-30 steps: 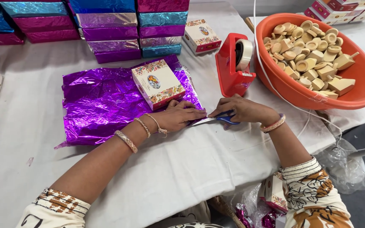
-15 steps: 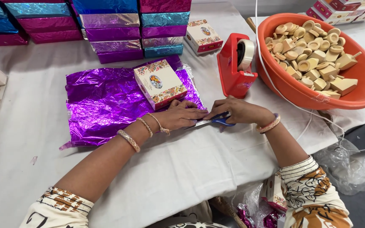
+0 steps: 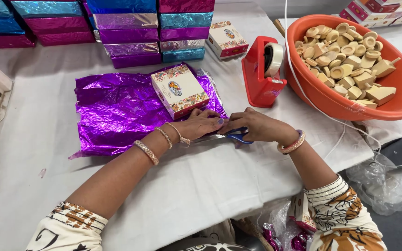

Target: The person retrieves a sheet of purple metallic wrapping paper from a cardboard box and lays it on a white table. They place a small rectangular box on the paper, fold the paper around it, and use scissors to trim the excess material.

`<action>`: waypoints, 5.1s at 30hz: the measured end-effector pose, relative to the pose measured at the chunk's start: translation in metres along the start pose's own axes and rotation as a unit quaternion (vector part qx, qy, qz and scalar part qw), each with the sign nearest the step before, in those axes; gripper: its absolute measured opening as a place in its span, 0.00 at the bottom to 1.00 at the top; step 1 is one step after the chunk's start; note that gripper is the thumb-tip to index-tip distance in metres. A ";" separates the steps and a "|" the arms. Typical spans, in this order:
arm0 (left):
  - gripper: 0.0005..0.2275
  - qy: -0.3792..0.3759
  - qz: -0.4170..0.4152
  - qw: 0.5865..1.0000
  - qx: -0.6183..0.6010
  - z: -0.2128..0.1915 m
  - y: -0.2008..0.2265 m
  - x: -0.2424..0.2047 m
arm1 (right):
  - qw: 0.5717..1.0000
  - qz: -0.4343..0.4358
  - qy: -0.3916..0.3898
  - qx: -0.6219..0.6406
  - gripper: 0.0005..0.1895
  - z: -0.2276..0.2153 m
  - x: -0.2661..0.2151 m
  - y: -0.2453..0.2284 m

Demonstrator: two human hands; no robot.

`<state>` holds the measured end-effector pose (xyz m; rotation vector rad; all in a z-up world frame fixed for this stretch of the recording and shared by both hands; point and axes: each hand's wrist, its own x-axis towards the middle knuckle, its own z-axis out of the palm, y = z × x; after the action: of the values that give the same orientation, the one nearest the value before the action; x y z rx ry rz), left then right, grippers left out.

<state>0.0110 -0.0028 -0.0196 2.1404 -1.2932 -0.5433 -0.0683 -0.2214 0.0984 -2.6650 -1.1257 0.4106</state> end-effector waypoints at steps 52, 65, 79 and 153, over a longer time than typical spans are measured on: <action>0.30 0.081 0.104 0.975 0.180 -0.036 0.000 -0.118 | 0.997 0.007 0.074 0.015 0.33 0.007 -0.020 -0.050; 0.33 0.066 0.089 0.981 0.158 -0.033 -0.007 -0.114 | 0.993 0.117 0.014 -0.021 0.26 0.008 -0.021 -0.066; 0.30 0.059 0.085 0.983 0.155 -0.034 -0.009 -0.111 | 0.994 0.095 0.004 -0.046 0.27 0.005 0.006 -0.079; 0.33 -0.182 0.069 0.970 0.143 -0.064 -0.036 -0.070 | 0.986 -0.142 0.029 -0.080 0.28 0.052 0.142 -0.179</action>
<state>0.0414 0.0897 0.0081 2.2255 -1.8025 -0.7554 -0.1102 0.0085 0.0799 -2.5713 -1.5503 0.1954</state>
